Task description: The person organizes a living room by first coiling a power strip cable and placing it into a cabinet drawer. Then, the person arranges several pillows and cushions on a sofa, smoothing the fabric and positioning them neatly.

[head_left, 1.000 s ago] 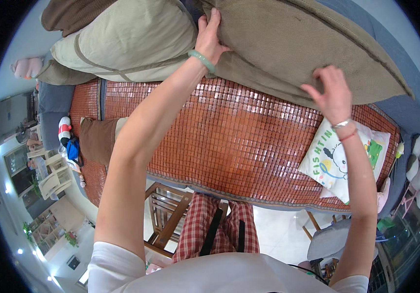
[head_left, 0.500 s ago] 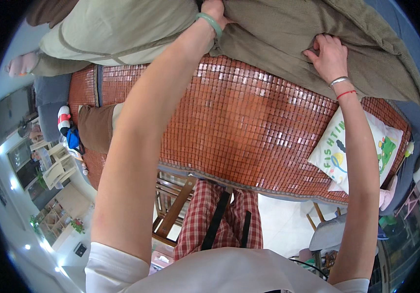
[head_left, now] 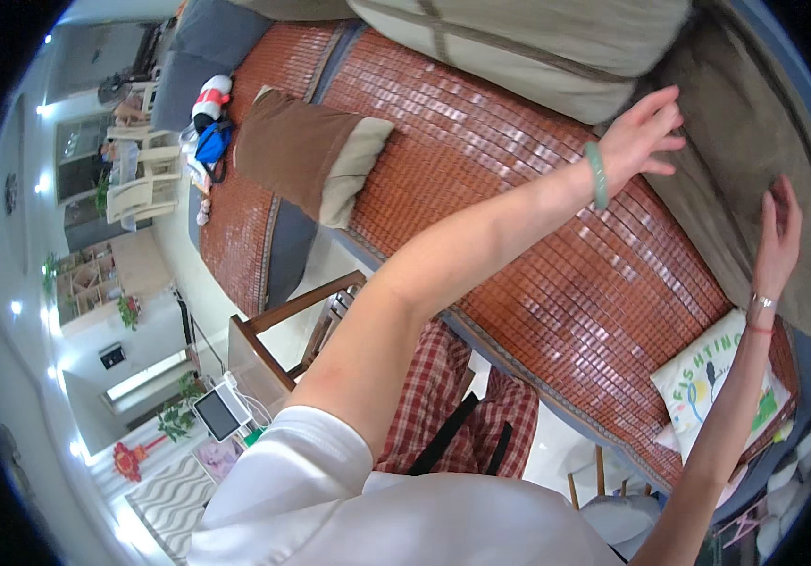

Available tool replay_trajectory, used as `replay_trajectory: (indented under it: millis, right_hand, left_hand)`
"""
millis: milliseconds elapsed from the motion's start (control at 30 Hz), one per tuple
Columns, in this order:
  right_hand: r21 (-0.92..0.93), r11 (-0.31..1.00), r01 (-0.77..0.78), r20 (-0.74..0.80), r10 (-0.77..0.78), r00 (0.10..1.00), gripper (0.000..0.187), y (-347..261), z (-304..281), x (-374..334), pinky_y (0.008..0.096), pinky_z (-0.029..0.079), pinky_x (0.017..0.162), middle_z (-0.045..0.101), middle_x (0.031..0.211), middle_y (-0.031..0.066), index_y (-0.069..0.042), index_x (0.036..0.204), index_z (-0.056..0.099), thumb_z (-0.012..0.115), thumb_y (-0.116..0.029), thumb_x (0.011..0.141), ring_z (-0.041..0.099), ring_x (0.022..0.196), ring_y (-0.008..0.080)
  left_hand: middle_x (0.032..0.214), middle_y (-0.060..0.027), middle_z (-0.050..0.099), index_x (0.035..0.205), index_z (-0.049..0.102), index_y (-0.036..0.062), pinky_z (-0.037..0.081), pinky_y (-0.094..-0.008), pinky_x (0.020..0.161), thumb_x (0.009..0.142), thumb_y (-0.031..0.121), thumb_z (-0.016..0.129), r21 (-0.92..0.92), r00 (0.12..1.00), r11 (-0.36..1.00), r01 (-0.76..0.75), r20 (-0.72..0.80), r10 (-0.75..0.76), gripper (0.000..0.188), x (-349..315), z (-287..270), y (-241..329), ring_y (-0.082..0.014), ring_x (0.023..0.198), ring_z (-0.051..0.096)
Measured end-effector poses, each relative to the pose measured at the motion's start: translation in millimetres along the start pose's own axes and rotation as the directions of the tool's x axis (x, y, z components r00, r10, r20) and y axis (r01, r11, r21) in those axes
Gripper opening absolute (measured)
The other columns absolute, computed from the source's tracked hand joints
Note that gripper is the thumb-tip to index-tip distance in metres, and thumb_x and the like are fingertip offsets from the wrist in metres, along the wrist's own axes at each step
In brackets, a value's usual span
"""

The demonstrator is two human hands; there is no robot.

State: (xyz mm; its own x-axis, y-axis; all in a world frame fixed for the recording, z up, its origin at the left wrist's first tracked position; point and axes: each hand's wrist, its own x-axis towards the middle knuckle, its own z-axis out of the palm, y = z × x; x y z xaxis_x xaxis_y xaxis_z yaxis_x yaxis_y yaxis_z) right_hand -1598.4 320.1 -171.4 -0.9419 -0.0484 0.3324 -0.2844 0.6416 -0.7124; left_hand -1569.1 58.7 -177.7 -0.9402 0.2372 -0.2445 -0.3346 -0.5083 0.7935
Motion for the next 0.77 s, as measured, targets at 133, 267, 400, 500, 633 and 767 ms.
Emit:
replay_trajectory:
  millis: [133, 267, 400, 500, 633, 767]
  right_hand:
    - [0.234, 0.799, -0.554, 0.576, 0.345, 0.741, 0.024, -43.8, 64.4, -58.3, 0.0228, 0.049, 0.071, 0.064, 0.096, 0.0040, -0.005, 0.114, 0.059, 0.054, -0.016, 0.094, 0.060, 0.079, 0.0097]
    - [0.151, 0.563, -0.813, 0.832, 0.372, 0.412, 0.019, -69.2, 173.3, -150.1, 0.0227, 0.052, 0.061, 0.066, 0.092, 0.0049, -0.005, 0.109, 0.060, 0.054, -0.012, 0.093, 0.062, 0.069, 0.0104]
    - [-0.113, 0.443, -0.890, 0.941, 0.334, 0.047, 0.023, -158.8, 260.0, -192.4, 0.0216, 0.056, 0.063, 0.068, 0.093, 0.0085, -0.003, 0.113, 0.058, 0.053, -0.014, 0.094, 0.066, 0.074, 0.0132]
    - [-0.161, 0.457, -0.875, 0.962, 0.270, -0.035, 0.030, -202.3, 314.9, -213.0, 0.0225, 0.055, 0.067, 0.066, 0.100, 0.0113, -0.001, 0.116, 0.057, 0.057, -0.020, 0.092, 0.066, 0.082, 0.0150]
    - [-0.196, 0.647, -0.737, 0.972, 0.228, -0.058, 0.064, -268.1, 371.7, -206.6, 0.0333, 0.052, 0.084, 0.056, 0.122, 0.0174, -0.003, 0.131, 0.046, 0.064, -0.044, 0.084, 0.059, 0.106, 0.0207]
    - [-0.192, 0.585, -0.788, 0.956, 0.294, -0.014, 0.097, -288.4, 395.1, -204.7, 0.0441, 0.042, 0.097, 0.041, 0.139, 0.0198, -0.007, 0.144, 0.024, 0.060, -0.066, 0.076, 0.045, 0.124, 0.0258]
  left_hand:
    - [0.140, -0.0140, 0.040, 0.139, 0.036, 0.0083, 0.046, -0.0368, 0.091, 0.093, 0.037, 0.054, 0.141, 0.890, 0.989, 0.038, -0.455, 0.031, 0.057, -90.2, -129.6, -5.4, -0.0241, 0.122, 0.046]
    - [0.125, -0.0136, 0.049, 0.131, 0.037, -0.0038, 0.038, -0.0352, 0.097, 0.083, 0.019, 0.070, 0.410, 0.201, 0.910, -0.060, -0.888, 0.413, 0.063, -231.9, -311.5, -32.9, -0.0221, 0.113, 0.046]
    - [0.130, -0.0179, 0.048, 0.136, 0.030, -0.0024, 0.039, -0.0427, 0.099, 0.066, 0.029, 0.084, 0.257, -0.282, 0.950, 0.177, -0.912, 0.299, 0.094, -350.7, -406.3, -28.3, -0.0314, 0.116, 0.048]
    - [0.118, -0.0128, 0.054, 0.128, 0.038, 0.0012, 0.048, -0.0372, 0.078, 0.068, 0.028, 0.083, -0.288, -0.087, 0.943, 0.165, -0.957, -0.277, 0.079, -355.6, -397.5, 10.8, -0.0248, 0.100, 0.054]
    - [0.088, -0.0044, 0.060, 0.103, 0.056, 0.0047, 0.043, -0.0239, 0.053, 0.071, 0.027, 0.080, -0.338, 0.239, 0.937, 0.093, -0.906, -0.350, 0.046, -379.8, -427.4, -15.9, -0.0149, 0.066, 0.053]
    - [0.078, -0.0029, 0.058, 0.108, 0.058, 0.0037, 0.039, -0.0297, 0.046, 0.072, 0.027, 0.079, -0.258, 0.302, 0.940, 0.223, -0.899, -0.318, 0.048, -356.0, -386.5, 4.5, -0.0153, 0.054, 0.048]
